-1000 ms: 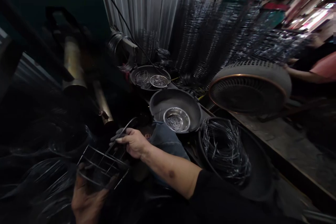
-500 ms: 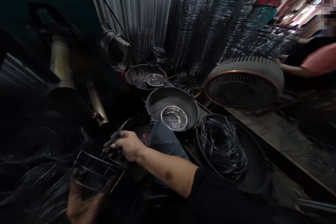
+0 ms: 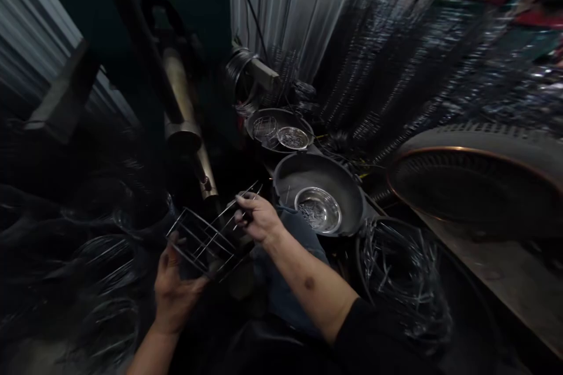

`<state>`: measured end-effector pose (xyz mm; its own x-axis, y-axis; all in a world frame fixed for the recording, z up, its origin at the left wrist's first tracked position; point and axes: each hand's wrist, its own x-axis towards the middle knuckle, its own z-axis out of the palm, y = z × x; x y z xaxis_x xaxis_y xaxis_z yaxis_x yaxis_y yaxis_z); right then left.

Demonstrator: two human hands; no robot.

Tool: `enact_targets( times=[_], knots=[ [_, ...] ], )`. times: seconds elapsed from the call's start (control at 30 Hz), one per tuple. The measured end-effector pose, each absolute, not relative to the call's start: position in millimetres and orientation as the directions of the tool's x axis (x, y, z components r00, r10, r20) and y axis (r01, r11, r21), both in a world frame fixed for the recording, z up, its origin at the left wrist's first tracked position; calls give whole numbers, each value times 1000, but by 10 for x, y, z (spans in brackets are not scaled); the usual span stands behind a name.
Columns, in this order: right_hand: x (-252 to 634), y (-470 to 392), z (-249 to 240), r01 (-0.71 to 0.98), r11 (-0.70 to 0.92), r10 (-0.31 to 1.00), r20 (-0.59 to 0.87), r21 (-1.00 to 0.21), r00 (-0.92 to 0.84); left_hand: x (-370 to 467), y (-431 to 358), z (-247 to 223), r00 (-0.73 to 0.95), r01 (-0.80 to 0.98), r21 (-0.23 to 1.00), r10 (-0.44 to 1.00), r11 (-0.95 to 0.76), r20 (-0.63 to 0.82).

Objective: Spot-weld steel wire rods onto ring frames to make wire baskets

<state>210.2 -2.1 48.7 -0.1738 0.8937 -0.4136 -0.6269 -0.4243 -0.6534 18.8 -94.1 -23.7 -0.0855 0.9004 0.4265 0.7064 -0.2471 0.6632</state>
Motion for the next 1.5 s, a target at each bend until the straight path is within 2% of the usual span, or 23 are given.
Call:
enact_targets(
  times=[0.27,0.53,1.03,1.5],
  knots=[
    [1919,157,604,-693,-317,934,-341,-647,-109,262,-565,-197,-60,777,552,837,-303,545],
    [1768,247,638,-707,-287,938,-338,-647,-72,211,-410,-229,-81,747,596,849,-296,522],
    [1689,511,680,-732,-215,963,-266,-646,-47,155,-127,-194,-49,784,520,802,-338,595],
    [1681,595,674,-741,-185,970,-243,-646,-30,165,-56,-182,-61,761,548,804,-346,592]
  ],
)
